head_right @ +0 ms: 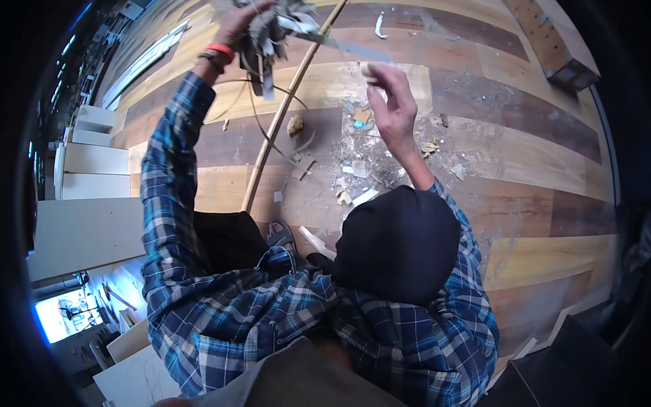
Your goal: The recorder is picking up cardboard debris and sweeping a workshop floor into a trash bag.
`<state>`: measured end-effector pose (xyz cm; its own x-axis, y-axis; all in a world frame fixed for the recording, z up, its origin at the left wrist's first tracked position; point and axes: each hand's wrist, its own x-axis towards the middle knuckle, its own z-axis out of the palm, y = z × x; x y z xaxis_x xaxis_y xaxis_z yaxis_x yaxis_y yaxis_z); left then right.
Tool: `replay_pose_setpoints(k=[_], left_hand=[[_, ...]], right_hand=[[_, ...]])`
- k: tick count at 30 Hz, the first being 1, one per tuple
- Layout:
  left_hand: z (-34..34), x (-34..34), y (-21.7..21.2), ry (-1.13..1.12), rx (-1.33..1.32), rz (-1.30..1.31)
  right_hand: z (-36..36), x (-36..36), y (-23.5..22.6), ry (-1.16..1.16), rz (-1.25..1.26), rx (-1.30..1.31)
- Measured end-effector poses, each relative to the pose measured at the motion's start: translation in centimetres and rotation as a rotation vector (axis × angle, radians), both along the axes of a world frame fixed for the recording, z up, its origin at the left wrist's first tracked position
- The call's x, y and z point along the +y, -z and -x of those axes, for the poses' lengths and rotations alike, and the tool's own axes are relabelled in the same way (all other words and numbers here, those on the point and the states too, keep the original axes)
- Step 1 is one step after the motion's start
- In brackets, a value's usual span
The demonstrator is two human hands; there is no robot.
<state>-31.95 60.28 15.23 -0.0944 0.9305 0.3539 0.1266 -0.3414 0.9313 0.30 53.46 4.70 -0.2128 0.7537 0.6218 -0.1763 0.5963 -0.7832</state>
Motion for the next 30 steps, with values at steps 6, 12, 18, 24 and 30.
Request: replay_pose_setpoints(k=[6,12,18,24,30], left_hand=[[7.1,-3.5,-5.8,-0.120,-0.212,0.032],[16.7,-5.6,-5.7,-0.219,-0.083,0.111],[18.4,-6.0,-2.4,-0.560,-0.165,-0.081],[12.4,-8.9,-4.5,-0.712,-0.288,-0.045],[14.2,-11.6,0.1,-0.755,-0.309,-0.045]], right_hand=[[-5.9,-11.6,18.5,0.040,0.025,-0.730],[-8.1,-18.0,26.4,-0.047,0.063,-1.245],[-8.8,-18.5,29.3,-0.078,0.191,-1.461],[-7.8,-16.8,26.6,-0.168,0.369,-1.631],[-4.1,-14.7,19.9,-0.283,0.527,-1.770]])
